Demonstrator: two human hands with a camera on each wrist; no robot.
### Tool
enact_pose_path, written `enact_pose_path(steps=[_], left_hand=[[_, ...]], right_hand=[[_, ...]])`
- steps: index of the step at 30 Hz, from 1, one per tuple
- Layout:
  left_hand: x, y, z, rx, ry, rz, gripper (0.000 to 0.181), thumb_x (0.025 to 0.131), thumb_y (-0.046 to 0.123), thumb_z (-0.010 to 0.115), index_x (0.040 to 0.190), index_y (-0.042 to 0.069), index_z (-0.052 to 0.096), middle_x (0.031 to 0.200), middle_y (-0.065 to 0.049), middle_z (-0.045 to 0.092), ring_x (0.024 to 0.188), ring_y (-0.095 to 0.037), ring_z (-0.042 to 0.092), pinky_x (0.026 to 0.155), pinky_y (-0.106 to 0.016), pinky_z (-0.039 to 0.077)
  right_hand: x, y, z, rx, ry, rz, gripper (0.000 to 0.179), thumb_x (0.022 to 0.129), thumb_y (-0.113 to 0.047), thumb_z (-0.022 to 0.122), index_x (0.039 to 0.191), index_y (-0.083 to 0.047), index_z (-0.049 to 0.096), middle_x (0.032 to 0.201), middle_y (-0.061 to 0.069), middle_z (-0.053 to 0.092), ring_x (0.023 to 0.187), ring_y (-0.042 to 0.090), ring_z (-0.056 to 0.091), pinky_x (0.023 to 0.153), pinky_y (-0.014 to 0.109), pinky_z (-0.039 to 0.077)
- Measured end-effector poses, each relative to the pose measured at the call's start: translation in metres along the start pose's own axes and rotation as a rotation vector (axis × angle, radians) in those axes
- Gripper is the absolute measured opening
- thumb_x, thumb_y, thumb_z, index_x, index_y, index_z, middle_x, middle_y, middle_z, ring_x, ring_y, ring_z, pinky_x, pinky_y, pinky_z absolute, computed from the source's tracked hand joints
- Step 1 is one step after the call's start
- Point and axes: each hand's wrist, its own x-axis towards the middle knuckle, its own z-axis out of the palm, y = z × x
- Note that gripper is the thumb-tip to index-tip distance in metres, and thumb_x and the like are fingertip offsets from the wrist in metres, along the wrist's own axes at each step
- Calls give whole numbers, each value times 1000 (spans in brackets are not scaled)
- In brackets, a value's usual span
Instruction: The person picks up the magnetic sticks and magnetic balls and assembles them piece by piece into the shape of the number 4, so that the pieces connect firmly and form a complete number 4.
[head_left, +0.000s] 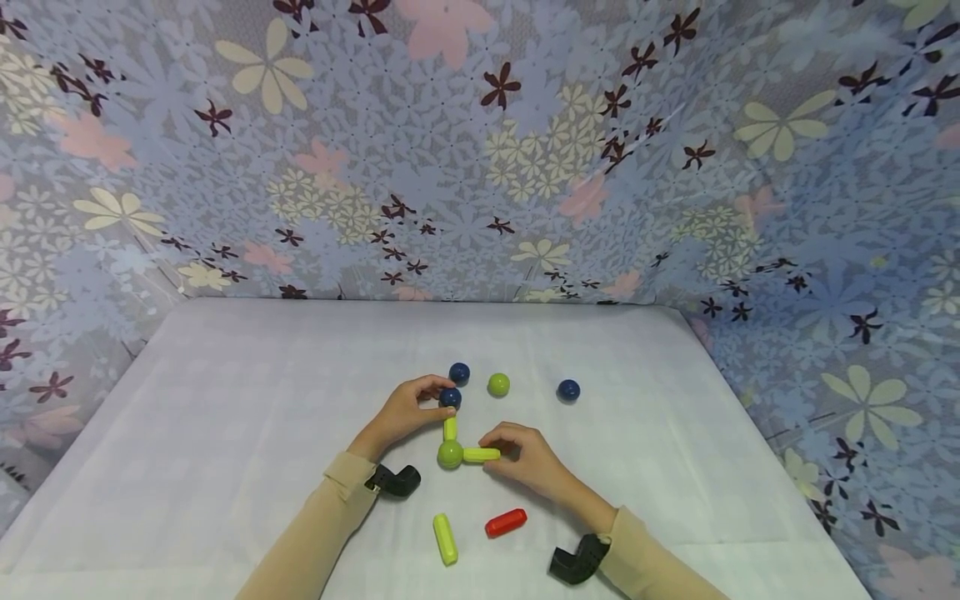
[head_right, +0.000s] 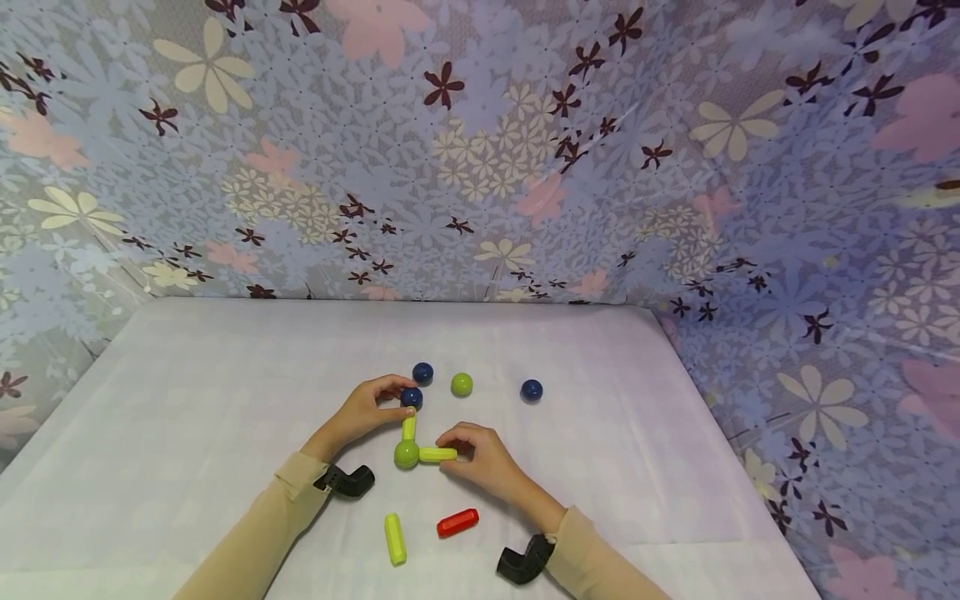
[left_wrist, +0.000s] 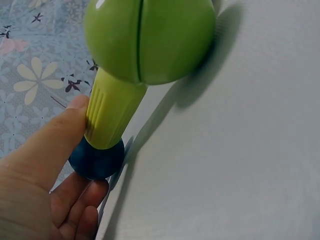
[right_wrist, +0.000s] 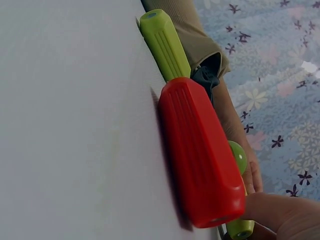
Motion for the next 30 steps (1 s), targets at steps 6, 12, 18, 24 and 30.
enact_pose_path(steps=[6,12,18,24,30], left_hand=[[-1,1,-1,0,3,-12,41,80,22,76,118,12,64,115,-6,66,103,-20,58,103,-45,44],[-2,1,-3,13,2,-4,41,80,22,76,118,12,64,114,-6,66,102,-20,59,102,-44,45],[-3,3,-3,32,7,4,41,81,21,75,119,11,63,113,-6,66,102,-19,59,101,-42,46],[-14,36,-8,9,-18,-7,40,83,10,72,120,-1,60,113,-17,64,104,-30,58,102,-48,44],[-3,8,0,10,-9,-5,43,82,12,74,122,2,60,115,-16,64,106,-30,58,104,-49,43]], right_hand=[[-1,-17,-5,11,4,-23,25,80,2,70,105,4,66,98,17,68,88,29,61,80,29,54],[3,-15,-10,27,30,-47,21,84,0,67,105,5,66,98,19,67,86,25,60,77,26,53],[16,-12,-21,-23,204,-110,17,83,6,66,100,8,66,98,21,66,88,34,60,76,37,55],[32,6,-29,-96,384,-140,19,79,10,68,97,9,66,96,24,65,90,37,59,75,45,54],[46,41,-28,-113,465,-153,21,77,4,73,98,-1,69,103,16,63,100,31,57,77,44,51]])
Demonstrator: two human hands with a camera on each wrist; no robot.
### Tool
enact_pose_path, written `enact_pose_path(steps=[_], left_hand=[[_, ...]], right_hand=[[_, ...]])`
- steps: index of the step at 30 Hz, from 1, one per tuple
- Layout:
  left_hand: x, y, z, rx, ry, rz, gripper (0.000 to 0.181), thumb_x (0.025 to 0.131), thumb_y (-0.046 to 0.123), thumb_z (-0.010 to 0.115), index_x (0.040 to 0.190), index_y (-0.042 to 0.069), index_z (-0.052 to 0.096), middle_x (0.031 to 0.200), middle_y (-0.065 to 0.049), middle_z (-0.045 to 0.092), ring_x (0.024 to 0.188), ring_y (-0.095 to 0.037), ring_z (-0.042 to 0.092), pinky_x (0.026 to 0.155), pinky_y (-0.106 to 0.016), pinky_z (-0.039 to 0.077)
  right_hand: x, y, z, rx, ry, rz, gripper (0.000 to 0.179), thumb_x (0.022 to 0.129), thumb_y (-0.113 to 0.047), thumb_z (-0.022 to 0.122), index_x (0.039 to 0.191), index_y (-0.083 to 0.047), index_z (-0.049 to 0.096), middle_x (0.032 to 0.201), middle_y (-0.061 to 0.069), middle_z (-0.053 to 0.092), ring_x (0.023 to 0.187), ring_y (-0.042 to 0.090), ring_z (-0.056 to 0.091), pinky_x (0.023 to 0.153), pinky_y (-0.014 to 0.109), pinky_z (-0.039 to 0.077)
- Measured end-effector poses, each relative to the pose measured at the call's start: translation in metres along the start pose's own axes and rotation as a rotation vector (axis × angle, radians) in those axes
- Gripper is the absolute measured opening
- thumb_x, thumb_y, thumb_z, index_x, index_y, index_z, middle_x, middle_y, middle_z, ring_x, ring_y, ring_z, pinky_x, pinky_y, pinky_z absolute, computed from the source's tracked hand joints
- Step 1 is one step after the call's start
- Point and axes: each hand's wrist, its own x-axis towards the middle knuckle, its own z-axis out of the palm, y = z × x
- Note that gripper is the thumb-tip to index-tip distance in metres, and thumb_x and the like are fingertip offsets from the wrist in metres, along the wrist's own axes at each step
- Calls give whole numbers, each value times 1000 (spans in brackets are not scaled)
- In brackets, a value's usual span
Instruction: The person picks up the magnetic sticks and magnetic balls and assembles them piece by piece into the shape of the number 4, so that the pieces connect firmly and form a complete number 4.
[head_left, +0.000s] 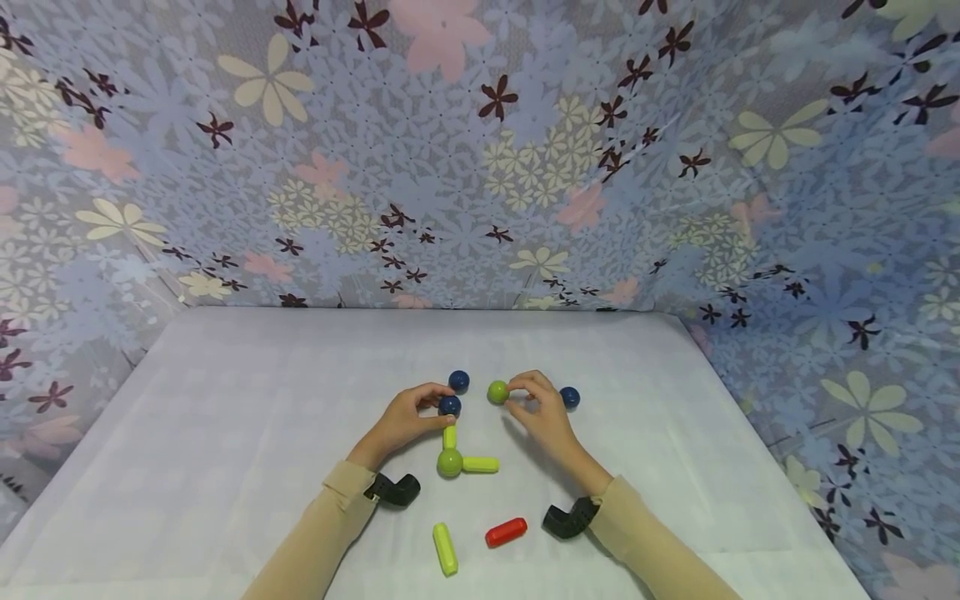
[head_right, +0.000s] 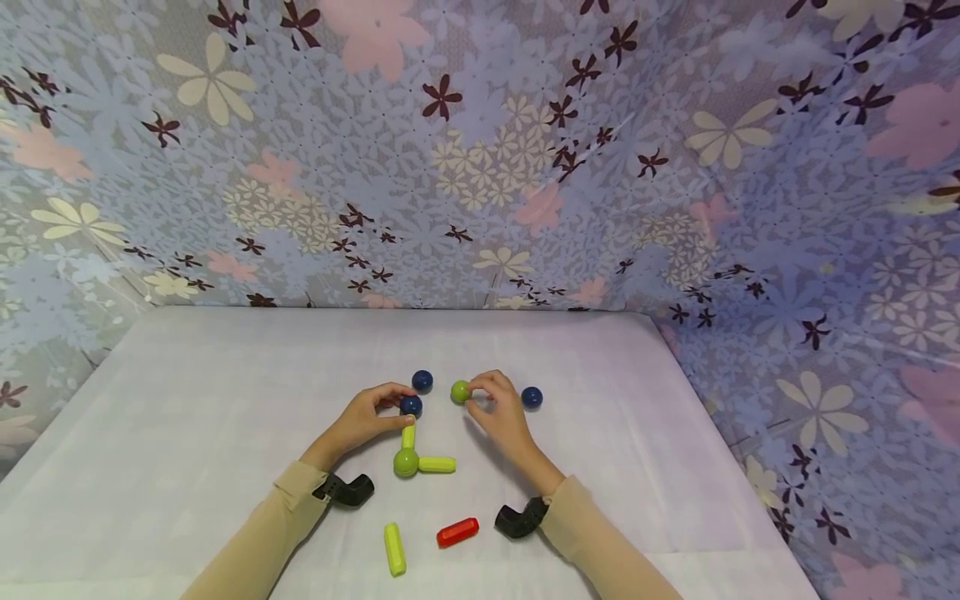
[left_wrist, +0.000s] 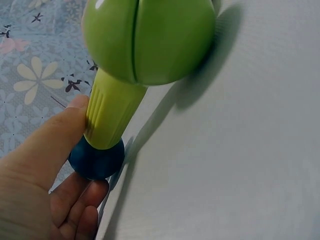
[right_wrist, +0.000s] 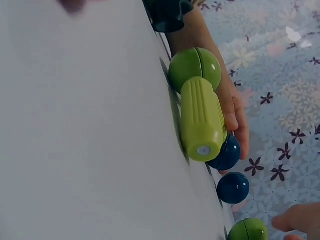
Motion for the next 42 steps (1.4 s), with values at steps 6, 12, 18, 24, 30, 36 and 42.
enact_pose_path(steps=[6,12,18,24,30,36,42], left_hand=[[2,-8,1,3,1,9,42,82,20,75,120,10,62,115,-8,65,104,-22,58,102,-45,45],[1,-7,1,15,-8,9,42,82,25,75,120,13,63,116,-5,65,104,-18,59,102,-42,46],[0,-5,0,6,-8,14,42,82,22,75,120,11,62,116,-7,65,104,-20,58,102,-43,46],[1,-6,0,-14,7,26,43,82,17,74,122,6,61,117,-12,64,105,-27,58,102,-49,44],[1,-7,-1,13,0,10,42,82,22,74,121,11,62,117,-8,65,105,-21,58,102,-44,46],[1,-5,-2,18,-4,12,42,82,25,75,120,13,63,116,-7,65,105,-21,59,102,-44,46],[1,-6,-2,17,-7,10,42,82,25,75,120,13,63,118,-6,65,106,-21,58,102,-43,45]], right_hand=[[5,5,4,-4,-33,64,30,74,1,75,103,-4,68,112,13,56,109,29,51,82,41,47],[8,6,8,-33,-80,128,32,74,0,76,105,-5,66,115,13,54,114,32,49,91,46,46],[10,9,10,-28,-111,152,33,75,1,74,107,-6,66,116,11,55,112,29,54,91,44,48],[12,10,11,-17,-131,154,36,75,2,73,110,-5,64,118,12,59,117,32,55,98,49,48],[13,13,13,-52,-141,127,35,76,3,73,109,-4,62,112,13,65,108,30,60,92,46,50],[13,16,14,-61,-126,126,35,74,4,74,105,-4,61,108,12,65,103,28,61,90,45,51],[11,13,14,-73,-132,141,37,73,2,76,107,-5,63,107,10,65,101,25,61,87,39,52]])
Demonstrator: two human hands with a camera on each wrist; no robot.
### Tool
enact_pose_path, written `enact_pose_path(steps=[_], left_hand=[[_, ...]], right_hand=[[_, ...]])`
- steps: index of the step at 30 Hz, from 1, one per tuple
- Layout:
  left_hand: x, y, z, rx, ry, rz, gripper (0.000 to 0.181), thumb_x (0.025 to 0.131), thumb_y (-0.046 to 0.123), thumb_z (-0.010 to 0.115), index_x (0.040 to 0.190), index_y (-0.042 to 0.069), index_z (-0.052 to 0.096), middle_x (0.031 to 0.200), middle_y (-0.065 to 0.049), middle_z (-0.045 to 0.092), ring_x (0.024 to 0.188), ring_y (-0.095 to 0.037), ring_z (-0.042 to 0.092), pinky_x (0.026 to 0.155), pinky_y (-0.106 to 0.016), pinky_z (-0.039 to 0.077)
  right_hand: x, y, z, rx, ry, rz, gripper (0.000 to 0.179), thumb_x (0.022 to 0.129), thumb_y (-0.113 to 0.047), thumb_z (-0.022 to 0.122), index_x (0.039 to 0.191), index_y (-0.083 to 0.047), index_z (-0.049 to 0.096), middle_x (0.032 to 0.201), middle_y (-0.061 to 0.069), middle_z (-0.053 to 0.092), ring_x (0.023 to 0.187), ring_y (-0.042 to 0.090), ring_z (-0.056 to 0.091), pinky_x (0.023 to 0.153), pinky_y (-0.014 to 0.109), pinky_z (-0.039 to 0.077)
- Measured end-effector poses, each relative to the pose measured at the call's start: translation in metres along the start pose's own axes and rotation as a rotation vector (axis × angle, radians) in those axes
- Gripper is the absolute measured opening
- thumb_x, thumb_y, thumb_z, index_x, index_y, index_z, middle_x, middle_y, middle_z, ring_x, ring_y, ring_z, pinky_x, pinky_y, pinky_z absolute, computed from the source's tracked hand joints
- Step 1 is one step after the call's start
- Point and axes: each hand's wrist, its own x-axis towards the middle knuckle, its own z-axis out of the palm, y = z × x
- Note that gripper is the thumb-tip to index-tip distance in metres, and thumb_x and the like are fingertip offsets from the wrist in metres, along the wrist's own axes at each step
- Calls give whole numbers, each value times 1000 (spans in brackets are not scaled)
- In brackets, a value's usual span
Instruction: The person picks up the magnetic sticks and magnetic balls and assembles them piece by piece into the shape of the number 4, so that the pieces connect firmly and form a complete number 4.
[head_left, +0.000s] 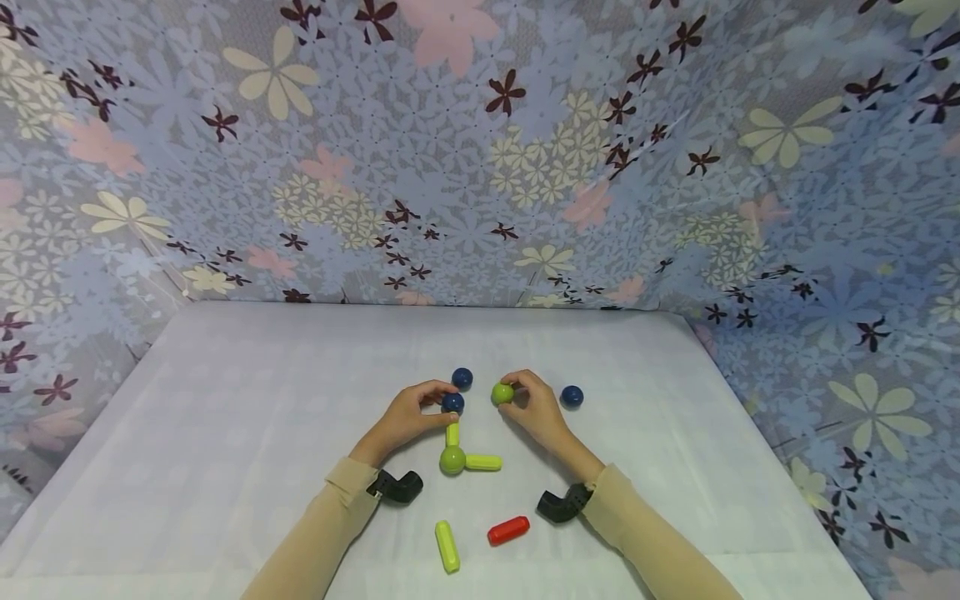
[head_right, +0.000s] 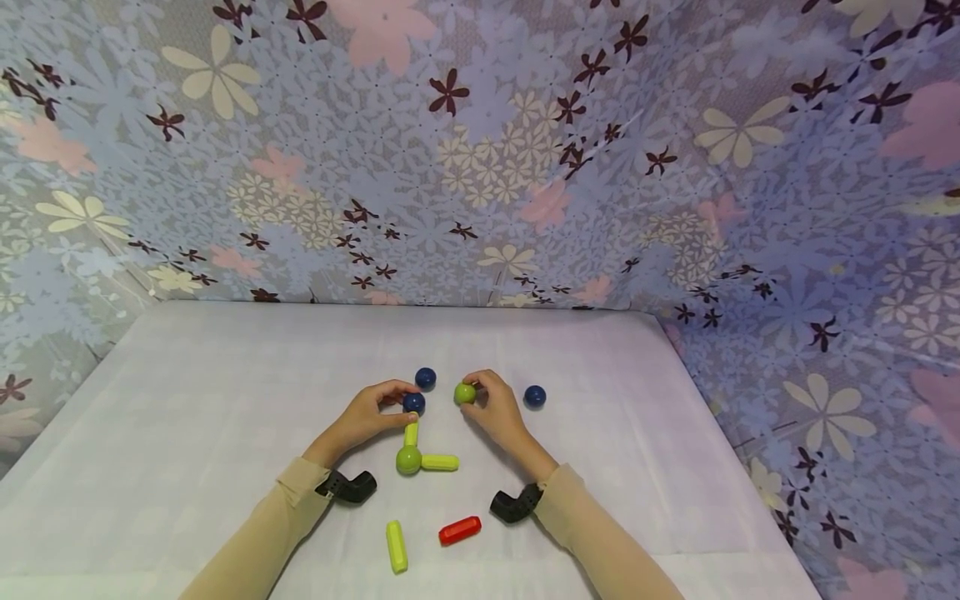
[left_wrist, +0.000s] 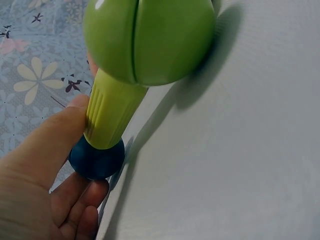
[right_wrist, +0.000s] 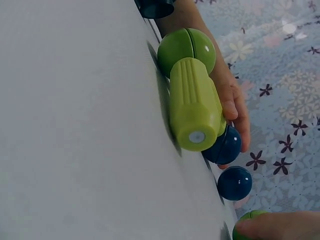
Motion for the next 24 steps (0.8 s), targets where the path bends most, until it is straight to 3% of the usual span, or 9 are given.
enact_pose_path(steps=[4,9,18,24], left_hand=[[0,1,0,-3,-2,2,42,82,24,75,120,12,63,118,-7,65,106,-21,59,102,-43,45],[0,1,0,-2,0,9,42,82,25,75,120,12,63,118,-6,65,105,-21,59,101,-43,46],[0,-2,1,-10,4,12,43,81,25,75,120,12,63,117,-6,65,105,-21,58,103,-44,45],[1,-3,2,18,5,0,43,82,27,75,120,14,63,117,-3,65,104,-16,58,101,-40,46]], right_hand=[[-6,-3,-2,14,-24,9,42,74,-1,77,113,-4,64,109,8,64,101,22,60,84,31,52],[-18,-6,-6,88,-65,8,48,76,-3,77,121,0,62,110,10,62,101,23,60,84,28,54],[-42,-11,-13,125,-109,53,40,76,-11,79,114,-6,66,105,5,63,93,15,58,82,24,53],[-54,-15,-15,121,-139,114,40,75,-7,79,111,-7,64,104,7,65,84,14,56,74,20,49]])
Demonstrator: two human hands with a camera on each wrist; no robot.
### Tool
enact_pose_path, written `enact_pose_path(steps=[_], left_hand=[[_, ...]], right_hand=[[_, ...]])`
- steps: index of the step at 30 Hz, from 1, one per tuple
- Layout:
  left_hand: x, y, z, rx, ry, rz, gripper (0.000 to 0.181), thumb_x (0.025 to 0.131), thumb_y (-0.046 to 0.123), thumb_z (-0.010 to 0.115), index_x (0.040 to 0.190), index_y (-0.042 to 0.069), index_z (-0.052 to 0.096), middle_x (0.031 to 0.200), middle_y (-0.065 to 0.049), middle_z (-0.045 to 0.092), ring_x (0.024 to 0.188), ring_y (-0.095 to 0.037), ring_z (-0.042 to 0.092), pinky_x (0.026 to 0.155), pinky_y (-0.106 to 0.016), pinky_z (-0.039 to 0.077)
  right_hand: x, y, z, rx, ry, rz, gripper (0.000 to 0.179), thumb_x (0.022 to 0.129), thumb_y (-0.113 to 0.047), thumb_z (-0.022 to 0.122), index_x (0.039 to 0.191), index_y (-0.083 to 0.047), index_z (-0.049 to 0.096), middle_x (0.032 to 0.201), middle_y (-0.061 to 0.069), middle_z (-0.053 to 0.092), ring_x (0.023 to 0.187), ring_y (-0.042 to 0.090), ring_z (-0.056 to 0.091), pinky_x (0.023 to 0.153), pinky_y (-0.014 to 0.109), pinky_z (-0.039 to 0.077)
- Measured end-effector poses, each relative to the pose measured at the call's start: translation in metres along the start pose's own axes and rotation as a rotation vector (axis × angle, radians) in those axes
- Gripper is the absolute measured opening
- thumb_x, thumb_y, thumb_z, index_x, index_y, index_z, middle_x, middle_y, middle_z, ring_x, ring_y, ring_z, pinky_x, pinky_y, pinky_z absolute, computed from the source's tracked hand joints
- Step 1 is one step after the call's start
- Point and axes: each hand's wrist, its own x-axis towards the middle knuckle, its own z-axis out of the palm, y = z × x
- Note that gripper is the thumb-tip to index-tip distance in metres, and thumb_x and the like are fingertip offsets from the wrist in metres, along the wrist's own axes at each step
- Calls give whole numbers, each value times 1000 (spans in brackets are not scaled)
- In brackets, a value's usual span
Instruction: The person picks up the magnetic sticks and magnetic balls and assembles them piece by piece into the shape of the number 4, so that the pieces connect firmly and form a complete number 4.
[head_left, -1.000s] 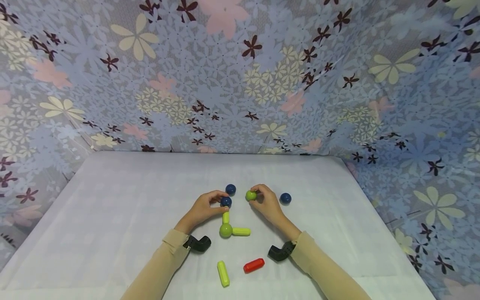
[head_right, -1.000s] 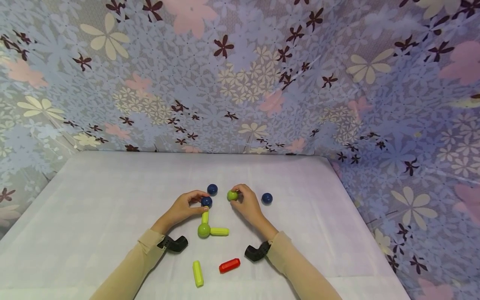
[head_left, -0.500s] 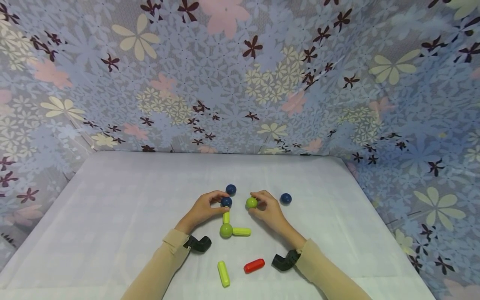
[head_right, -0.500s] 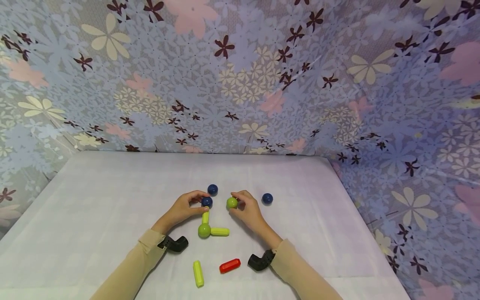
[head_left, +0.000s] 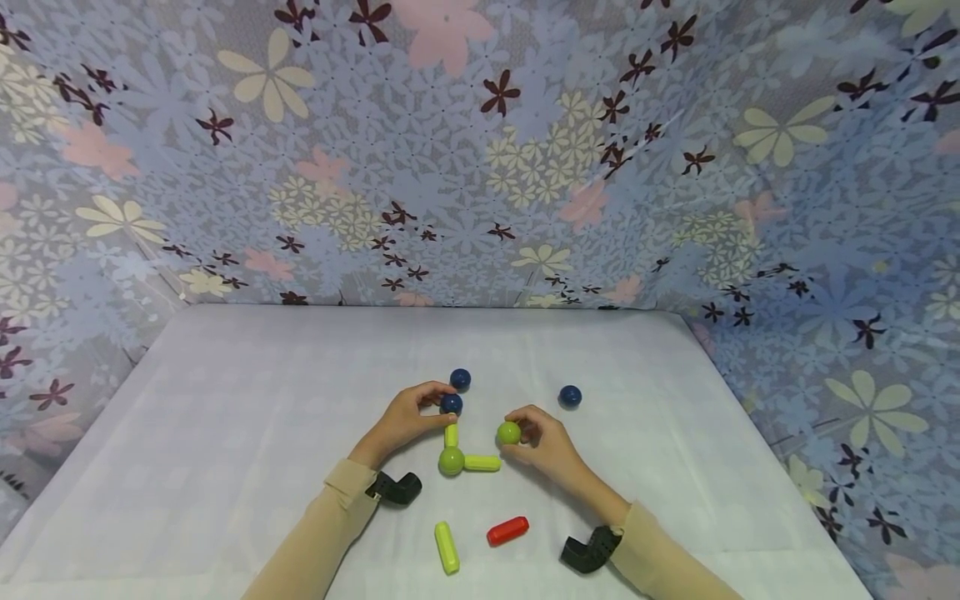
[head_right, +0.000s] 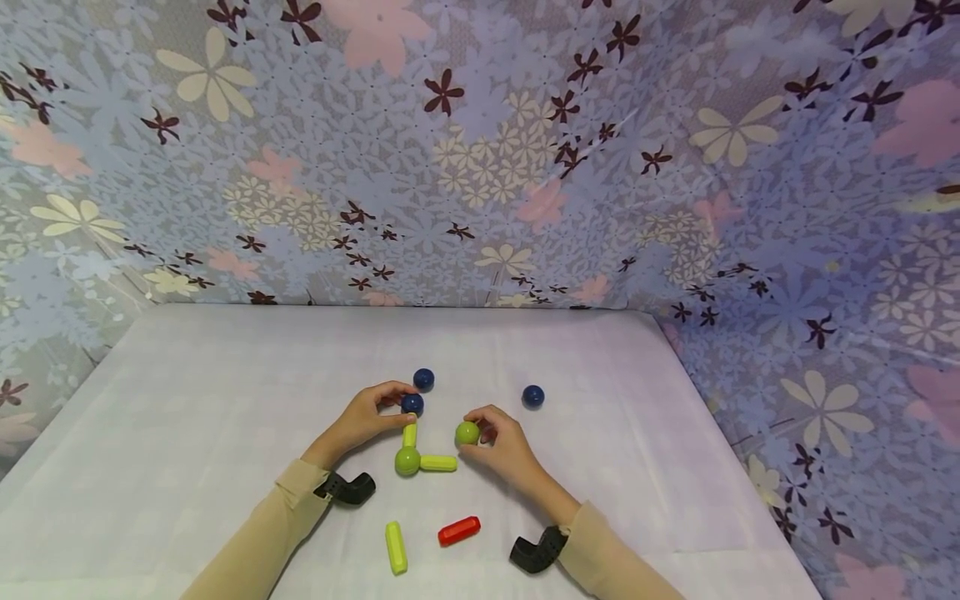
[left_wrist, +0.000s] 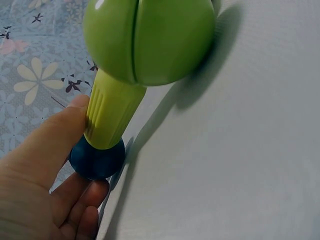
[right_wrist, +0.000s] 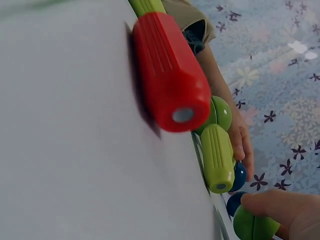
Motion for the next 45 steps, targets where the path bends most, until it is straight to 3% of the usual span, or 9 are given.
enact_pose_path(steps=[7,15,20,24,34,45], left_hand=[[1,2,0,-16,4,-2,42,81,25,76,120,13,63,117,-5,65,104,-18,58,102,-42,46],[2,2,1,-27,-2,-2,42,82,25,75,120,13,63,118,-6,65,104,-19,58,103,-43,45],[2,2,2,-24,-6,11,43,81,25,75,120,13,63,117,-5,65,104,-18,58,103,-43,45],[2,3,3,-22,-10,11,43,81,26,75,120,12,63,117,-5,65,104,-18,59,103,-41,46],[0,4,2,-24,-7,13,43,82,25,75,121,12,63,117,-6,65,105,-20,59,103,-43,45],[0,-1,2,-3,-1,11,43,81,24,75,121,13,63,117,-5,65,103,-17,57,101,-40,46]], right_hand=[[-7,-5,0,-10,-69,32,37,73,-4,79,103,-7,59,97,9,64,75,15,51,65,16,42],[-9,-2,-2,30,-177,-56,38,75,-11,79,106,-8,56,104,10,68,76,10,48,63,17,41],[-11,1,-5,20,-222,-121,38,77,-13,78,111,-9,62,104,7,66,83,4,50,70,17,45],[-13,3,-5,-24,-244,-168,32,76,-12,77,107,-12,66,101,3,65,86,3,52,75,18,48],[-14,-3,0,-105,-202,-147,24,76,-14,78,95,-18,65,93,-1,63,83,4,50,74,19,45],[-13,-7,6,-86,-181,-131,25,75,-8,76,92,-18,61,92,0,61,83,5,50,75,19,45]])
